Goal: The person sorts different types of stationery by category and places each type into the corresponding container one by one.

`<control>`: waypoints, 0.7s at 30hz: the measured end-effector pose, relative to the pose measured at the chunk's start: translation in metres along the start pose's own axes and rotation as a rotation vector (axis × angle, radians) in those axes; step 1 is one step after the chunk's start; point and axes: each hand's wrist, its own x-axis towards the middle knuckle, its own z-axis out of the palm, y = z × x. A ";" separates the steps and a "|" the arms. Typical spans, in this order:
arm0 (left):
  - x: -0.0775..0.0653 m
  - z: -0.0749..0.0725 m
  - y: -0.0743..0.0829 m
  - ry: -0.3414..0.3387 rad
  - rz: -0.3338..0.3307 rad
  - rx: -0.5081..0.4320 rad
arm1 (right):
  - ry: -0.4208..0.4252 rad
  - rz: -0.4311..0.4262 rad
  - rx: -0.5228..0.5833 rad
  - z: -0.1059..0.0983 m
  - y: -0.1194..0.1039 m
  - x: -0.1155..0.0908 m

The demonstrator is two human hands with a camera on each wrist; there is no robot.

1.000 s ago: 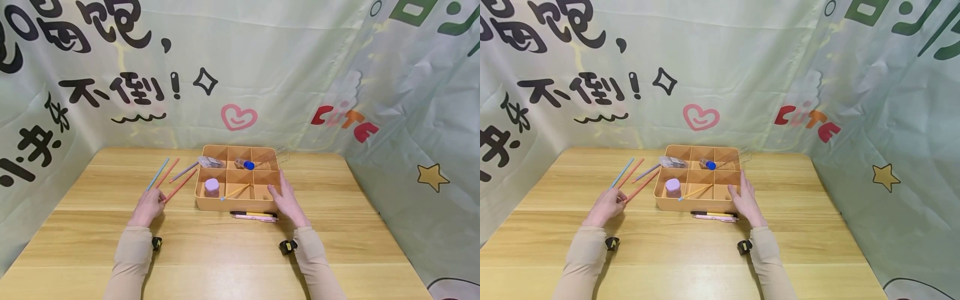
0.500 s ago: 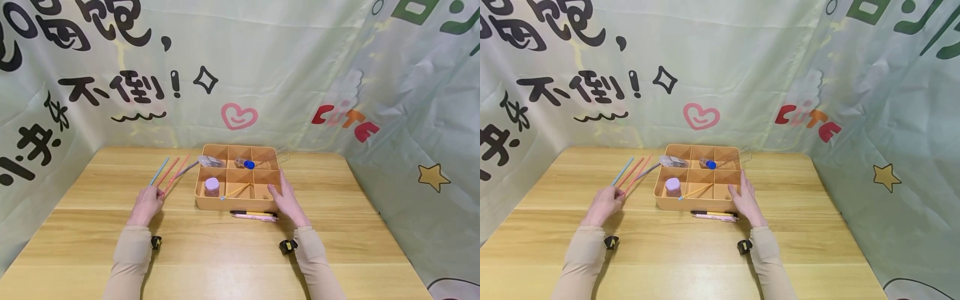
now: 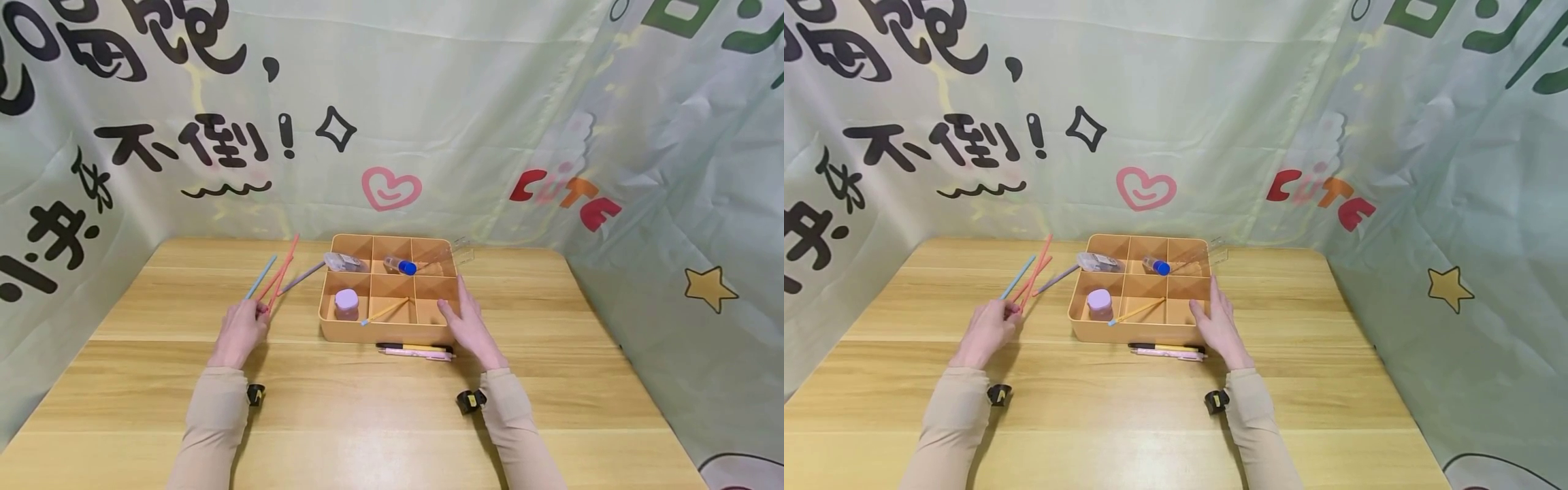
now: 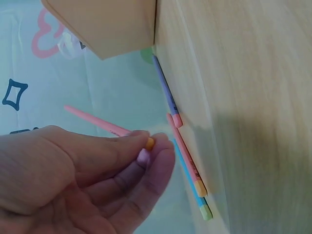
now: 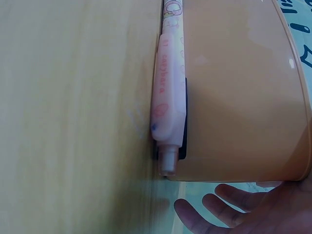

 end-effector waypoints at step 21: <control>0.005 -0.003 0.012 0.224 0.178 -0.109 | 0.008 -0.005 0.003 0.000 -0.002 0.000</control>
